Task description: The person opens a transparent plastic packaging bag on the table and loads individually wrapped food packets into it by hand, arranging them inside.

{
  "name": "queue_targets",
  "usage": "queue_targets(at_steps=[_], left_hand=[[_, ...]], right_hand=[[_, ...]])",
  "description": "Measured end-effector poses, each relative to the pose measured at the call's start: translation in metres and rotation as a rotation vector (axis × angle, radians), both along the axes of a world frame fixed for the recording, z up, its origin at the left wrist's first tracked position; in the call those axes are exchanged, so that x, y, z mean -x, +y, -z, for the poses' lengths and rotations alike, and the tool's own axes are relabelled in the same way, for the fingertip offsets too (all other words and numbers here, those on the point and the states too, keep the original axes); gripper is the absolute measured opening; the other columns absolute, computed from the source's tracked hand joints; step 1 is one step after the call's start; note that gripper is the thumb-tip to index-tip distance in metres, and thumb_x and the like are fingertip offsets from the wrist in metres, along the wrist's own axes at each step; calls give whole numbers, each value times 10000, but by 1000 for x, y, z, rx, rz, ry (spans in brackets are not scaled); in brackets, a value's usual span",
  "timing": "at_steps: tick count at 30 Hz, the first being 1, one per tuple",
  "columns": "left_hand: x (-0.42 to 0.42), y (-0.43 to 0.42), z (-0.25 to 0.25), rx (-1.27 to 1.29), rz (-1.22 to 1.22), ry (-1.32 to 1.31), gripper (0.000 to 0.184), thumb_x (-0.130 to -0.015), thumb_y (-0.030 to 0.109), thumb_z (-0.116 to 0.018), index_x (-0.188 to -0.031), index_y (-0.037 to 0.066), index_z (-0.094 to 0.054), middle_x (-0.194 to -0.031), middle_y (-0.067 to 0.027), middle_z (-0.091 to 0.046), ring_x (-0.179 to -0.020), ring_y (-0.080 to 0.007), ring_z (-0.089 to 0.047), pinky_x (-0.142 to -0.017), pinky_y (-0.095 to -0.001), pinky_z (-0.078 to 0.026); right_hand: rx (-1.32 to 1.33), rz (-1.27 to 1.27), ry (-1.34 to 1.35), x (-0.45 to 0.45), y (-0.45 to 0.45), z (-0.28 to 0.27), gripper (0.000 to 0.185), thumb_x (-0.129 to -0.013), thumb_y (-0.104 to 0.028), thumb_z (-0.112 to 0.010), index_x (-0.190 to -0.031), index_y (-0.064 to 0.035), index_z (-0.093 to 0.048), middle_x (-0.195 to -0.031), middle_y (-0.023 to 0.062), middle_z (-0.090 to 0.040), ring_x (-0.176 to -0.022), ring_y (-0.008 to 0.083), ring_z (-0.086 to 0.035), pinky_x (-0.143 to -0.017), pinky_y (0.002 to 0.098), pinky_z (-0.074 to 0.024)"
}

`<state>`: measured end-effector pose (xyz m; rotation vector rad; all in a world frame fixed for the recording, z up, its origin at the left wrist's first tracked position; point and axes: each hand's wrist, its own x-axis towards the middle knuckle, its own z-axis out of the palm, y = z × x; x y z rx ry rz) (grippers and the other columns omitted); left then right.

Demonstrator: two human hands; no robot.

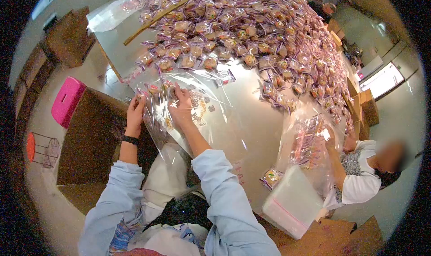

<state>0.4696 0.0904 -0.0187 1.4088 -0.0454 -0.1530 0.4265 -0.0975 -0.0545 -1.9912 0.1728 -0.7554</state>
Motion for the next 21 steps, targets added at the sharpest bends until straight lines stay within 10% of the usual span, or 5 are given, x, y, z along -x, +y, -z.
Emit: queue_targets(at_steps=[6,9,10,13,21], left_hand=[[17,1,7,-100,-268,-104,649,-963,270,-716,-1477,-13,-438,-1273,-114,-564,-1035,-158,-573,-907,-307,-476],[122,0,-52,-70,-536,-571,305,-920,128,-711,-1159,-1,-573,-1138,-127,-607,-925,-194,-578,-810,-332,-476],[170,6,-59,-148,-276,-660,189,-861,113,-740,-970,23,-614,-1000,-119,-639,-849,-213,-597,-769,-328,-476],[259,-21,-81,-397,600,-960,280,-827,156,-715,-1044,-8,-648,-968,-185,-623,-895,-359,-613,-828,-428,-510],[250,-34,-80,-1120,561,-540,559,-954,323,-567,-1301,-111,-502,-1335,-290,-530,-1294,-436,-488,-1040,-543,-447]], right_hand=[[194,30,-81,12,19,-4,822,-863,-174,-753,-1537,8,-320,-1412,240,-523,-1289,357,-542,-1097,402,-437],[-108,-57,-42,12,14,-5,704,-847,-127,-732,-1453,11,-400,-1347,223,-586,-1249,361,-583,-1097,427,-443],[-128,-63,8,17,14,-8,680,-842,-117,-721,-1439,2,-417,-1321,223,-607,-1228,369,-601,-1093,433,-447],[-130,11,-10,22,14,-9,632,-829,-87,-734,-1403,-24,-478,-1275,183,-633,-1145,308,-636,-959,425,-520],[-104,-104,107,72,-16,-26,776,-807,-97,-776,-1482,-28,-398,-1264,160,-610,-1095,255,-605,-972,370,-494]])
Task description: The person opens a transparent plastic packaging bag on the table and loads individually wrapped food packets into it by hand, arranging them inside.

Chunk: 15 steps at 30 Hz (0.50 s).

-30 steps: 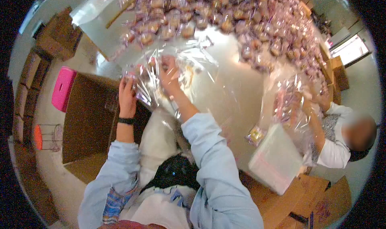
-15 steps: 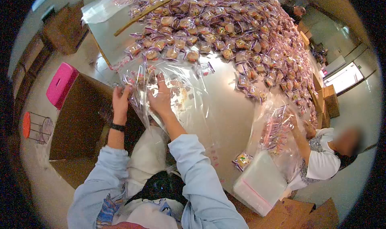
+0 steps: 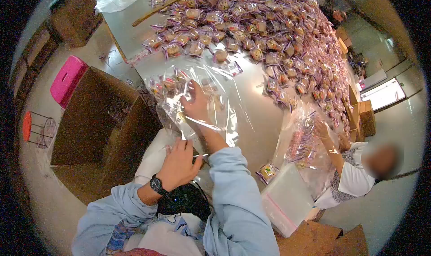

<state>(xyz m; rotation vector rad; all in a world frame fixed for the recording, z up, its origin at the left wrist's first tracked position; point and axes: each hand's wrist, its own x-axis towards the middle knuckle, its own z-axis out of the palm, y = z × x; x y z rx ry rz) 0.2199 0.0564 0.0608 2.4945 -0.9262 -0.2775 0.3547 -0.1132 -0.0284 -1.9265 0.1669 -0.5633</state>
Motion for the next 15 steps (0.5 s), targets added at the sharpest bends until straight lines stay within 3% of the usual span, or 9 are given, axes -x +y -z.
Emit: queue_targets(at_steps=[3,4,7,11,12,15], left_hand=[[9,-7,13,-53,-30,-14,601,-949,328,-581,-1345,-114,-490,-1400,-293,-501,-1291,-429,-496,-1042,-567,-439],[13,-15,10,-115,46,-12,639,-925,291,-588,-1393,-125,-461,-1449,-304,-469,-1318,-442,-478,-1077,-548,-418],[28,-51,39,-92,86,-434,638,-892,252,-578,-1413,-99,-464,-1454,-264,-490,-1351,-414,-464,-1076,-544,-418],[22,-74,64,-3,26,-429,610,-886,237,-555,-1390,-100,-493,-1451,-291,-479,-1396,-498,-371,-1142,-548,-331],[21,-72,70,52,-11,-407,604,-879,239,-559,-1376,-99,-508,-1442,-294,-483,-1389,-505,-370,-1141,-552,-327],[-3,-76,77,170,-112,-373,581,-861,244,-573,-1332,-95,-549,-1408,-301,-500,-1367,-517,-378,-1139,-575,-310]], right_hand=[[47,13,-1,14,-20,17,802,-815,-116,-771,-1492,-17,-352,-1273,178,-598,-1108,265,-602,-984,380,-489],[33,41,-34,22,-24,23,710,-803,-114,-764,-1420,16,-438,-1281,205,-596,-1151,311,-630,-1000,427,-492],[23,114,46,38,-31,12,722,-796,-147,-779,-1417,6,-442,-1273,200,-595,-1141,301,-632,-1008,418,-486],[73,282,180,42,-41,16,733,-774,-241,-811,-1392,-12,-491,-1136,124,-640,-861,199,-615,-772,347,-510],[63,223,138,46,-44,15,700,-772,-257,-816,-1369,-30,-530,-1032,78,-644,-730,157,-548,-679,335,-474],[101,169,161,46,-42,11,695,-767,-259,-822,-1367,-48,-542,-973,64,-625,-738,162,-552,-685,339,-470]])
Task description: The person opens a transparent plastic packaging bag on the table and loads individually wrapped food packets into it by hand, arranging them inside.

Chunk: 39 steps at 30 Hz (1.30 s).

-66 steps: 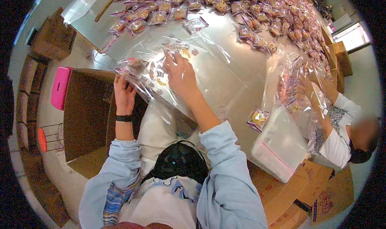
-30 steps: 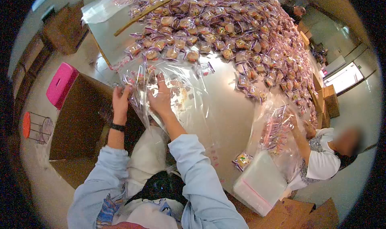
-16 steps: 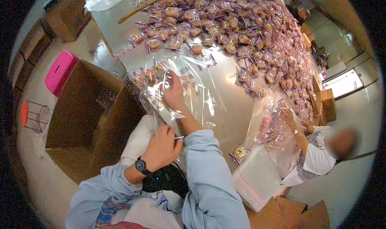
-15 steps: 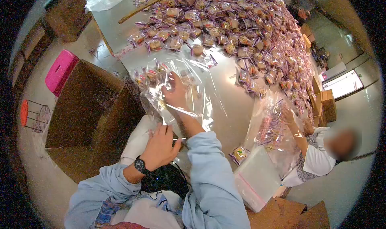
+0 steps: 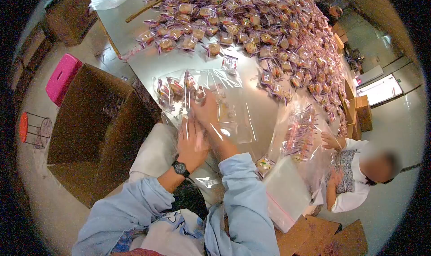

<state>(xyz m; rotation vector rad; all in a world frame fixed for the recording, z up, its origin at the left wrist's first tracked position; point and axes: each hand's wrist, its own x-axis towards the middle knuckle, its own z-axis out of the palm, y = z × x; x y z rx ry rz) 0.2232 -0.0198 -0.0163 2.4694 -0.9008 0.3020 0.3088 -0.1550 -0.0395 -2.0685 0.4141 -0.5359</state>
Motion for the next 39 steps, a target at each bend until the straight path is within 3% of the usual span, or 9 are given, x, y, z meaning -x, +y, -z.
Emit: queue_targets(at_steps=[5,7,10,15,21,24,29,35,39], left_hand=[[-20,-9,-8,-194,-19,63,476,-861,256,-596,-1212,-62,-640,-1236,-248,-573,-1277,-471,-456,-1148,-599,-269],[-32,-13,-27,-349,4,207,409,-878,231,-581,-1175,-34,-678,-1205,-203,-571,-1249,-433,-477,-1152,-611,-253],[-43,-8,0,-225,-71,4,380,-870,239,-616,-1118,-34,-704,-1356,-243,-508,-1320,-447,-408,-1121,-626,-294],[-45,4,-22,-286,-129,294,1068,-626,602,-830,-1485,79,-472,-1603,-227,-273,-1507,-489,-112,-1083,-820,-42],[-54,11,-13,-231,-92,323,1065,-615,647,-790,-1487,116,-486,-1624,-232,-225,-1502,-505,-107,-1071,-832,-43],[-67,18,-16,-266,-70,238,995,-663,585,-756,-1496,119,-476,-1621,-199,-256,-1502,-495,-121,-1066,-833,-68],[-78,13,-8,-113,-157,213,715,-786,308,-702,-1423,30,-534,-1500,-171,-463,-1447,-471,-277,-1113,-778,-127],[-78,14,-10,-158,-135,138,691,-820,402,-694,-1413,75,-553,-1524,-157,-441,-1441,-470,-293,-1104,-798,-126],[-79,14,-9,-300,-49,266,684,-817,439,-707,-1420,143,-572,-1524,-130,-446,-1455,-469,-274,-1093,-805,-146]], right_hand=[[197,122,-74,-11,13,-7,616,-733,-323,-885,-1218,-52,-617,-944,70,-618,-770,190,-580,-691,371,-484],[15,28,-26,-10,8,-16,637,-733,-324,-886,-1236,-52,-607,-962,84,-636,-750,193,-582,-685,369,-490],[-65,-68,9,-9,5,-21,671,-750,-295,-869,-1299,-46,-575,-1009,116,-669,-770,208,-623,-710,365,-523],[-52,-54,36,-13,14,-25,736,-796,-336,-849,-1402,-82,-519,-1142,163,-645,-977,257,-655,-832,385,-544],[-242,-165,26,-21,27,-29,732,-805,-380,-845,-1385,-67,-527,-1234,149,-609,-1053,273,-634,-899,394,-522],[80,-210,-147,-28,18,-10,773,-803,-258,-869,-1437,-58,-475,-1209,134,-606,-998,209,-644,-812,332,-558],[-284,-278,-43,-23,17,-13,812,-759,-258,-899,-1390,-47,-434,-1224,141,-604,-1031,211,-646,-840,349,-560],[-9,-168,145,-23,34,-65,855,-698,-286,-932,-1340,-31,-428,-1201,173,-621,-1049,271,-656,-872,382,-549],[-133,-162,167,-39,45,-66,871,-672,-316,-946,-1308,-12,-437,-1200,204,-620,-1062,290,-657,-881,392,-544]])
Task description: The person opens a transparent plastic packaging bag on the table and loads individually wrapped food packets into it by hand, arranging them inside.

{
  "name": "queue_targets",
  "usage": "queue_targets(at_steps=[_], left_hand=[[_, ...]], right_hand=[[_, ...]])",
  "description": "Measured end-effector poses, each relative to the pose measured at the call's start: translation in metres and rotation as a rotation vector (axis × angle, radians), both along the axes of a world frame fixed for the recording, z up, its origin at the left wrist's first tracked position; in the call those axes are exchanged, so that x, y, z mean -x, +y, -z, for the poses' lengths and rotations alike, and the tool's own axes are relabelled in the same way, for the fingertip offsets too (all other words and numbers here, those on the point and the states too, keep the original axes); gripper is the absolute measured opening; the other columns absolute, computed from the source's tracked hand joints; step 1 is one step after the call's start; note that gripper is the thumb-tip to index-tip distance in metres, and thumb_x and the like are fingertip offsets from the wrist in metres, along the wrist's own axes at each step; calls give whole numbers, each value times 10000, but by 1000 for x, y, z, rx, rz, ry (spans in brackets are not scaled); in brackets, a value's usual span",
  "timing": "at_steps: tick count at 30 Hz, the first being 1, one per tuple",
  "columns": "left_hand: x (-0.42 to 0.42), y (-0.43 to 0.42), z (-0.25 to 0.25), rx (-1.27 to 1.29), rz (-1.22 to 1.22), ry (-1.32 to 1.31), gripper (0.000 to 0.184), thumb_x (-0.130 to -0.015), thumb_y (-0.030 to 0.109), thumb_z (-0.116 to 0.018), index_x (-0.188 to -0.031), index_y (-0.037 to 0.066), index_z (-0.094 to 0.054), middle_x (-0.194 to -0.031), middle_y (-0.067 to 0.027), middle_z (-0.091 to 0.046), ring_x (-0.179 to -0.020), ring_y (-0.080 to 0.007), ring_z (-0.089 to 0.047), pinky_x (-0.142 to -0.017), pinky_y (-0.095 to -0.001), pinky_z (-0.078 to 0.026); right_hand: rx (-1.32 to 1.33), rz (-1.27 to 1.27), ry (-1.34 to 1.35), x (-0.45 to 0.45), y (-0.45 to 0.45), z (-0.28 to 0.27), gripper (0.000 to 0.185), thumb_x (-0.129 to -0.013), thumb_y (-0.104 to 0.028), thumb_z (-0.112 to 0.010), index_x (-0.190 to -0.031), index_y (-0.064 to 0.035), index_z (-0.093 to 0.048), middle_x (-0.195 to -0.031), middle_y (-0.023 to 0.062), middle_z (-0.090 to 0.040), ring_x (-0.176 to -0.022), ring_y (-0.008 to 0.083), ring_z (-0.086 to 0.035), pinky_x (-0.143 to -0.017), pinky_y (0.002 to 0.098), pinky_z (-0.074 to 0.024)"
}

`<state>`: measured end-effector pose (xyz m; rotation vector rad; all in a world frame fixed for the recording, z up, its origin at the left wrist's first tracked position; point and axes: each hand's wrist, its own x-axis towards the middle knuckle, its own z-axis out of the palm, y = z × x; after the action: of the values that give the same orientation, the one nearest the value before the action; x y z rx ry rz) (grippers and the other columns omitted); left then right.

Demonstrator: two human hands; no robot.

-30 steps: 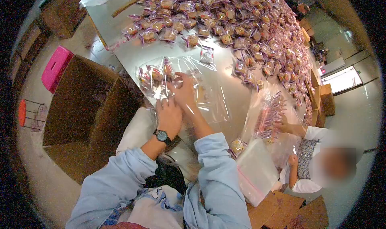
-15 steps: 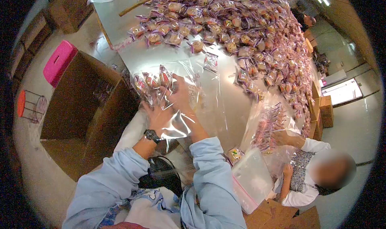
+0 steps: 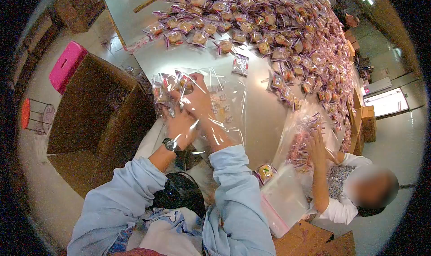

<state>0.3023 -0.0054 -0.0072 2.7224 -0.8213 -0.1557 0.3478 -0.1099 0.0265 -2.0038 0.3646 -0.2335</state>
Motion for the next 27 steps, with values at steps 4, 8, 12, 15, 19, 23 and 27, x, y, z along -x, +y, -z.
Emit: queue_targets(at_steps=[4,8,12,15,19,23,27], left_hand=[[-2,-3,13,-14,-23,-29,711,-813,439,-715,-1442,151,-549,-1544,-149,-404,-1465,-472,-256,-1091,-807,-147],[0,2,-15,68,-20,38,738,-818,406,-711,-1456,87,-522,-1557,-182,-367,-1482,-468,-229,-1101,-798,-118],[7,0,-8,123,-8,-15,780,-796,385,-733,-1444,12,-514,-1554,-200,-373,-1483,-453,-245,-1104,-798,-94],[13,-3,-10,54,-4,-15,684,-852,374,-673,-1429,35,-528,-1603,-199,-298,-1443,-433,-330,-1114,-786,-118],[19,-3,-6,68,2,-174,611,-859,298,-641,-1394,16,-555,-1527,-218,-414,-1417,-408,-384,-1126,-772,-100],[12,-7,25,113,47,-211,590,-856,272,-634,-1373,-6,-575,-1439,-210,-526,-1430,-411,-370,-1157,-702,-138],[16,-3,-2,-15,73,-86,551,-892,323,-629,-1349,16,-604,-1497,-213,-470,-1437,-429,-353,-1158,-638,-218]], right_hand=[[88,50,-76,-2,-6,31,844,-676,-380,-925,-1282,-5,-474,-1219,216,-611,-1095,325,-640,-908,409,-525],[92,-111,-297,7,-23,52,821,-747,-208,-902,-1388,-15,-428,-1268,189,-575,-1086,247,-638,-880,367,-544],[27,-78,-352,21,-29,51,683,-825,-97,-788,-1450,-64,-513,-1299,156,-555,-1027,249,-635,-819,343,-543],[64,-21,-275,22,-26,51,648,-852,-54,-728,-1466,-88,-524,-1243,166,-596,-963,255,-658,-788,354,-553],[145,68,-264,16,-24,54,578,-862,-145,-778,-1388,-21,-575,-1099,98,-651,-960,180,-639,-792,311,-528],[-219,304,-288,0,-6,24,406,-844,-228,-805,-1100,24,-616,-1144,166,-684,-933,225,-674,-796,363,-543],[-45,197,-104,-3,-12,19,395,-830,-225,-816,-1094,-2,-624,-1125,135,-676,-935,223,-664,-792,371,-542]])
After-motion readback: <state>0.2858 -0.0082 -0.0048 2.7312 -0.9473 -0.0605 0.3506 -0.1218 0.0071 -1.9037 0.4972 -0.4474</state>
